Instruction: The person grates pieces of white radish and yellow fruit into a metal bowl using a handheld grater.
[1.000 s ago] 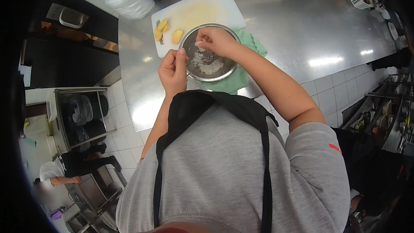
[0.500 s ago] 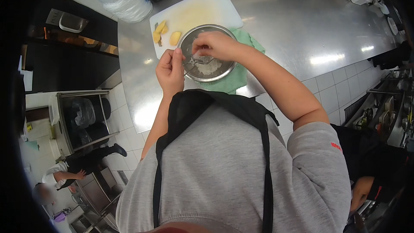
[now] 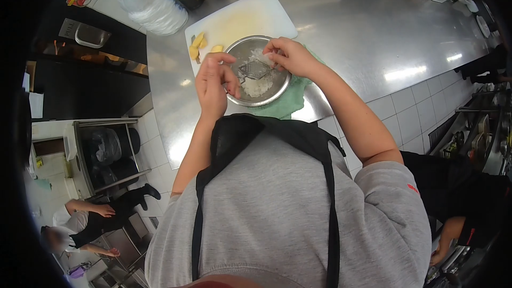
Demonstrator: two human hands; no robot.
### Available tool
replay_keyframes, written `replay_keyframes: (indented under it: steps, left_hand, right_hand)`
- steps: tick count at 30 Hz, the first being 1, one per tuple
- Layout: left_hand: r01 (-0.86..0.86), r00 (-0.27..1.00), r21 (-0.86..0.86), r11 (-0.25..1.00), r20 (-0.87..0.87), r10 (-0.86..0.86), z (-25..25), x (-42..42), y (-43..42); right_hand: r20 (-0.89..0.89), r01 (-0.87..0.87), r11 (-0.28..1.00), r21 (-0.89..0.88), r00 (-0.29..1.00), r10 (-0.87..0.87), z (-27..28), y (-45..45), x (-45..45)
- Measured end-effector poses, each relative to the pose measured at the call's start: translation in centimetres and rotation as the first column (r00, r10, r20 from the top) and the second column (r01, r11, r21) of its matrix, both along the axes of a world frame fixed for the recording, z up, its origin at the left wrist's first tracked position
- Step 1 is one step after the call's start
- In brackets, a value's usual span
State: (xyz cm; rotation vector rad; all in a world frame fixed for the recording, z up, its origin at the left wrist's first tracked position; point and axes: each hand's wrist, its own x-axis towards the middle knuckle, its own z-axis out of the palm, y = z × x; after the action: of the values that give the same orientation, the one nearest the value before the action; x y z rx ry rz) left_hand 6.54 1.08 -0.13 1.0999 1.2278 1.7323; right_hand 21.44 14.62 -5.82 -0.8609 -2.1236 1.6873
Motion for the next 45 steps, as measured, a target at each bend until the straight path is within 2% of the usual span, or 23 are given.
replay_keyframes:
  steps: [1, 2, 4, 5, 7, 8, 10, 11, 13, 16, 19, 23, 25, 26, 28, 32, 34, 35, 37, 38, 40, 44, 45]
  left_hand:
    - [0.091, 0.995, -0.002, 0.996, -0.041, -0.091, 0.0, 0.1, 0.0]
    - [0.090, 0.995, -0.002, 0.996, -0.043, -0.090, 0.0, 0.0, 0.1]
    - [-0.113, 0.993, -0.052, 0.992, -0.044, 0.111, 0.0, -0.5, 1.0]
    - [-0.114, 0.993, -0.052, 0.992, -0.045, 0.112, 0.2, -0.9, 1.5]
    - [-0.259, 0.954, -0.061, 0.964, 0.137, 0.265, 1.0, -1.6, 2.4]
    - [-0.256, 0.955, -0.060, 0.965, 0.139, 0.262, 1.2, -2.0, 2.8]
    - [-0.175, 0.945, -0.143, 0.974, 0.254, 0.208, 1.5, -2.8, 3.2]
    - [-0.174, 0.945, -0.143, 0.974, 0.254, 0.206, 1.7, -3.1, 3.4]
    - [-0.068, 0.892, -0.185, 0.980, 0.428, 0.143, 2.1, -4.0, 3.8]
    - [-0.034, 0.841, -0.207, 0.978, 0.523, 0.140, 2.3, -5.4, 4.2]
    - [-0.058, 0.866, -0.257, 0.965, 0.467, 0.176, 1.3, -6.5, 4.6]
    - [-0.116, 0.903, -0.282, 0.952, 0.369, 0.219, -0.6, -6.8, 5.1]
    - [-0.201, 0.942, -0.142, 0.969, 0.245, 0.231, -1.7, -5.9, 5.3]
    - [-0.205, 0.941, -0.143, 0.968, 0.244, 0.235, -2.2, -5.7, 5.3]
    - [-0.222, 0.922, -0.033, 0.975, 0.319, 0.221, -2.8, -5.4, 5.1]
    - [-0.327, 0.907, 0.050, 0.944, 0.298, 0.299, -2.2, -5.1, 5.6]
    - [-0.312, 0.910, 0.057, 0.948, 0.303, 0.282, -2.3, -5.1, 5.9]
    - [-0.300, 0.914, 0.067, 0.951, 0.306, 0.267, -2.2, -5.2, 6.0]
    - [-0.337, 0.904, 0.053, 0.940, 0.296, 0.307, -2.8, -5.8, 6.1]
    - [-0.375, 0.891, 0.035, 0.926, 0.289, 0.350, -3.1, -6.2, 6.1]
    - [-0.380, 0.884, 0.023, 0.925, 0.304, 0.355, -3.7, -6.6, 6.1]
    - [-0.365, 0.886, 0.000, 0.931, 0.307, 0.348, -3.9, -6.6, 6.1]
    - [-0.366, 0.885, -0.002, 0.931, 0.308, 0.349, -3.8, -6.6, 6.2]
  right_hand:
    - [-0.023, 0.050, 0.999, 0.014, 0.998, -0.050, -0.1, -0.2, -0.1]
    - [-0.025, 0.049, 0.999, 0.013, 0.999, -0.048, 0.1, -0.4, -0.1]
    - [-0.089, 0.053, 0.996, -0.074, 0.994, -0.059, 0.8, -0.9, -0.2]
    - [-0.090, 0.052, 0.996, -0.074, 0.994, -0.058, 1.5, -1.3, -0.1]
    - [-0.188, -0.106, 0.986, -0.128, 0.979, 0.081, 2.9, -2.1, 0.3]
    - [-0.187, -0.104, 0.987, -0.126, 0.979, 0.079, 2.9, -2.2, 0.3]
    - [-0.108, -0.070, 0.996, 0.053, 0.991, 0.075, 2.7, -2.3, 0.1]
    - [-0.108, -0.068, 0.996, 0.053, 0.991, 0.074, 2.4, -2.3, -0.1]
    - [-0.142, 0.036, 0.986, 0.161, 0.990, -0.013, 1.8, -1.8, -0.7]
    - [-0.154, 0.098, 0.986, 0.133, 0.985, -0.077, 1.9, -1.7, -1.4]
    - [-0.225, 0.144, 0.978, 0.150, 0.968, -0.108, 0.2, -1.1, -2.1]
    - [-0.176, 0.128, 0.981, 0.146, 0.979, -0.102, -1.1, -1.4, -3.6]
    - [-0.163, 0.058, 0.958, 0.280, 0.987, -0.012, -1.3, -2.0, -4.2]
    - [-0.164, 0.054, 0.959, 0.279, 0.986, -0.008, -1.3, -2.2, -4.4]
    - [-0.203, 0.111, 0.902, 0.417, 0.979, -0.027, -0.7, -2.5, -4.7]
    - [-0.244, 0.172, 0.865, 0.471, 0.968, -0.059, 0.6, -2.8, -5.1]
    - [-0.229, 0.082, 0.723, 0.686, 0.967, 0.107, 0.1, -3.0, -5.5]
    - [-0.233, 0.086, 0.723, 0.685, 0.967, 0.105, -0.3, -3.0, -5.3]
    - [-0.035, -0.043, 0.660, 0.750, 0.994, 0.104, -1.4, -2.6, -4.1]
    - [-0.034, -0.044, 0.660, 0.750, 0.994, 0.105, -1.8, -2.2, -3.5]
    - [0.261, -0.346, 0.671, 0.656, 0.938, 0.229, -2.2, -1.5, -2.6]
    - [0.094, -0.235, 0.704, 0.670, 0.968, 0.234, -0.9, -1.2, -3.6]
    - [-0.006, -0.136, 0.716, 0.685, 0.982, 0.191, -0.2, -1.5, -4.5]
